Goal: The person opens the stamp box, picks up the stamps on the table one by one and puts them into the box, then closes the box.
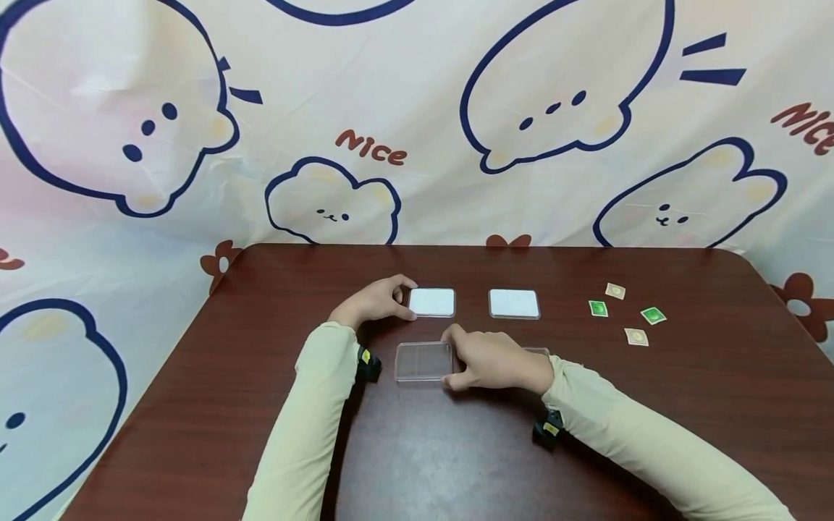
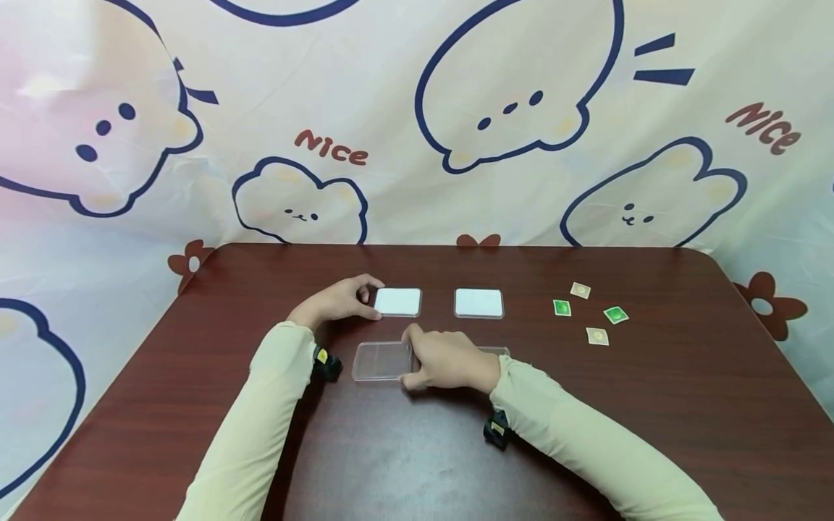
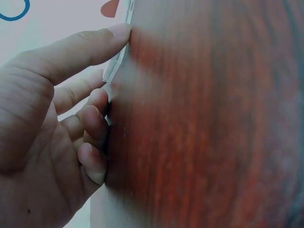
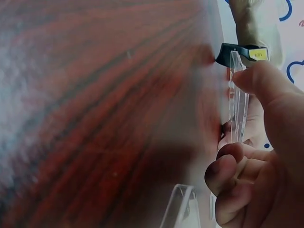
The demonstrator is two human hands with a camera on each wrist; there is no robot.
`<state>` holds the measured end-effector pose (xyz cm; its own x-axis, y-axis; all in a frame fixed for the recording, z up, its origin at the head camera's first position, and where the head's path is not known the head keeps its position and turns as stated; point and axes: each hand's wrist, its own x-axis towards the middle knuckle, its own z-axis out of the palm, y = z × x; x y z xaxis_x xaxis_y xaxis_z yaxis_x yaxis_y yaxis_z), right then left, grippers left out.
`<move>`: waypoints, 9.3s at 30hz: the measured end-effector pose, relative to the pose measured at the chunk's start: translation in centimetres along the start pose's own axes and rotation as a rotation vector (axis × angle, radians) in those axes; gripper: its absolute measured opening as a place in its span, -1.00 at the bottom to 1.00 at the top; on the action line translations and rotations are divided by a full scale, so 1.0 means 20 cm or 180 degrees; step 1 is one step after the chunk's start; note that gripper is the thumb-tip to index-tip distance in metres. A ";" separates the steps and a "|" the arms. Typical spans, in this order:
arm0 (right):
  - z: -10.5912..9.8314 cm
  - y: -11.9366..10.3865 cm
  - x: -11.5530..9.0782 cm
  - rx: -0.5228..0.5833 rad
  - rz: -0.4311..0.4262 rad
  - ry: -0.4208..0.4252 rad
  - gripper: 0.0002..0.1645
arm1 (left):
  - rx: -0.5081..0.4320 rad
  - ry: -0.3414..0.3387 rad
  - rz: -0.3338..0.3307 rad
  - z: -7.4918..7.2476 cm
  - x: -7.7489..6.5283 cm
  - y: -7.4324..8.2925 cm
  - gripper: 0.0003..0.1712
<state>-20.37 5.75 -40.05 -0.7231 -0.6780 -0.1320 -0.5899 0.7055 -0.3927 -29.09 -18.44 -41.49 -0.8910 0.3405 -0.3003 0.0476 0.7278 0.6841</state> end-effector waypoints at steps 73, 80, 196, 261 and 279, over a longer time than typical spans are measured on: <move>-0.30 0.77 -0.76 0.0464 0.1030 0.1054 -0.34 | -0.0418 0.0001 0.0604 0.24 0.18 0.50 -0.24; -0.31 0.87 -0.82 0.0383 0.1238 0.0915 -0.29 | -0.0318 -0.0163 0.0517 0.28 0.21 0.53 -0.24; -0.28 0.59 0.01 0.0320 0.0651 0.0403 -0.52 | 0.0312 -0.0222 0.0155 0.36 0.23 0.54 -0.33; -0.40 1.15 -0.48 0.0473 0.1780 0.0759 -0.54 | 0.0282 -0.0169 0.0206 0.36 0.23 0.54 -0.32; -0.38 1.10 -0.45 0.0592 0.1695 0.0893 -0.56 | 0.0235 -0.0139 0.0173 0.35 0.22 0.54 -0.34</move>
<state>-29.59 29.08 -40.53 -0.9821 -0.1458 -0.1192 -0.0687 0.8667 -0.4940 -29.24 -4.92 -40.15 -0.8657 0.4052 -0.2940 0.1298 0.7489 0.6498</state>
